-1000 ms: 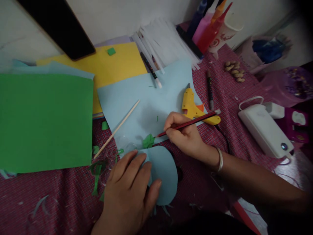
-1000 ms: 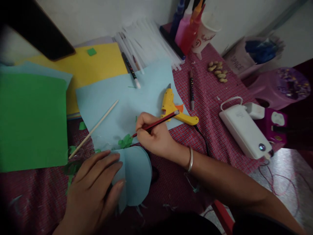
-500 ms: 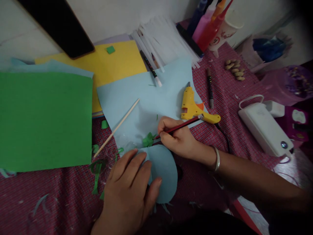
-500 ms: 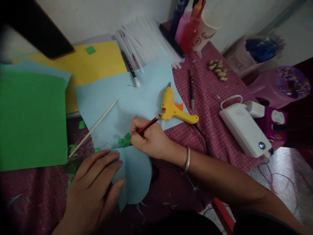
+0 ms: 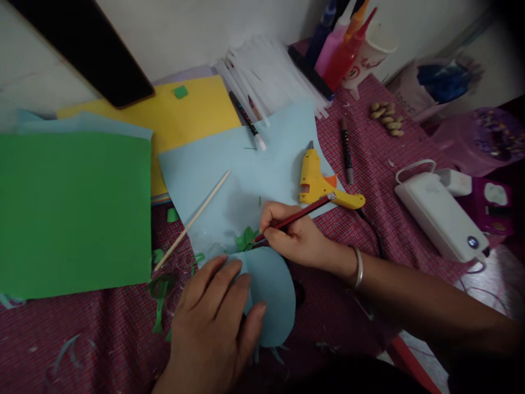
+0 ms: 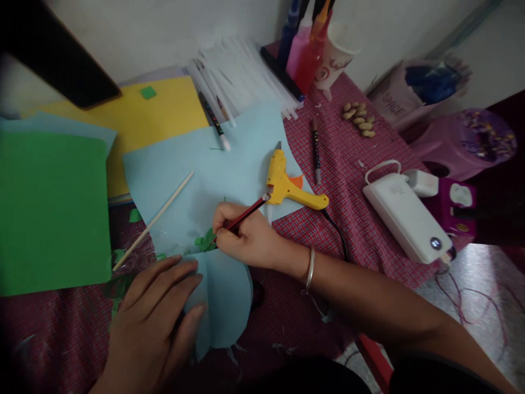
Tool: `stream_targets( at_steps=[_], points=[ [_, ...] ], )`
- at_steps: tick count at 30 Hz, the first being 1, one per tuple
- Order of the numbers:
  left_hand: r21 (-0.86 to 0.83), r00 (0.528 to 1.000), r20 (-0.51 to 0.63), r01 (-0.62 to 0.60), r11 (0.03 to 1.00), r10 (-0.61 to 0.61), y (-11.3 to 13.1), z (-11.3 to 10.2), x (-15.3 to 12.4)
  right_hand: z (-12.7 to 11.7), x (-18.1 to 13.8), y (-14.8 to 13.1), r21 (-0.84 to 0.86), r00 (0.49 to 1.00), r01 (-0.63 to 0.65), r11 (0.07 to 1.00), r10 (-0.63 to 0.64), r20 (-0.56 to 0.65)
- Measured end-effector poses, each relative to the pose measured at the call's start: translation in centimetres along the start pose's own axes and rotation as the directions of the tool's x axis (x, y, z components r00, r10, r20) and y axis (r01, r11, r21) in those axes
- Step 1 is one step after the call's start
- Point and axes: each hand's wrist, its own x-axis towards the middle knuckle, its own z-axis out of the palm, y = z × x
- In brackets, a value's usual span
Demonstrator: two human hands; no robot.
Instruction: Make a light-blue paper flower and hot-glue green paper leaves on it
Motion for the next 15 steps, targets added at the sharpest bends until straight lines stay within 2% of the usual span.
stream_targets(
  at_steps=[10,13,15],
  points=[
    [0.026,1.000,0.017,0.013,1.000,-0.013,0.03,-0.04,-0.02,0.10,-0.29,-0.38,-0.127,0.994,0.049,0.991,-0.036,0.107],
    [0.025,0.999,0.025,0.028,0.999,-0.029,0.09,-0.06,0.00,0.28,-0.19,-0.33,-0.049,0.994,0.004,0.999,0.001,0.108],
    [0.027,0.999,0.020,0.036,0.999,-0.036,0.06,-0.11,0.01,0.14,-0.01,-0.35,0.149,0.994,-0.103,0.983,0.097,0.053]
  ],
)
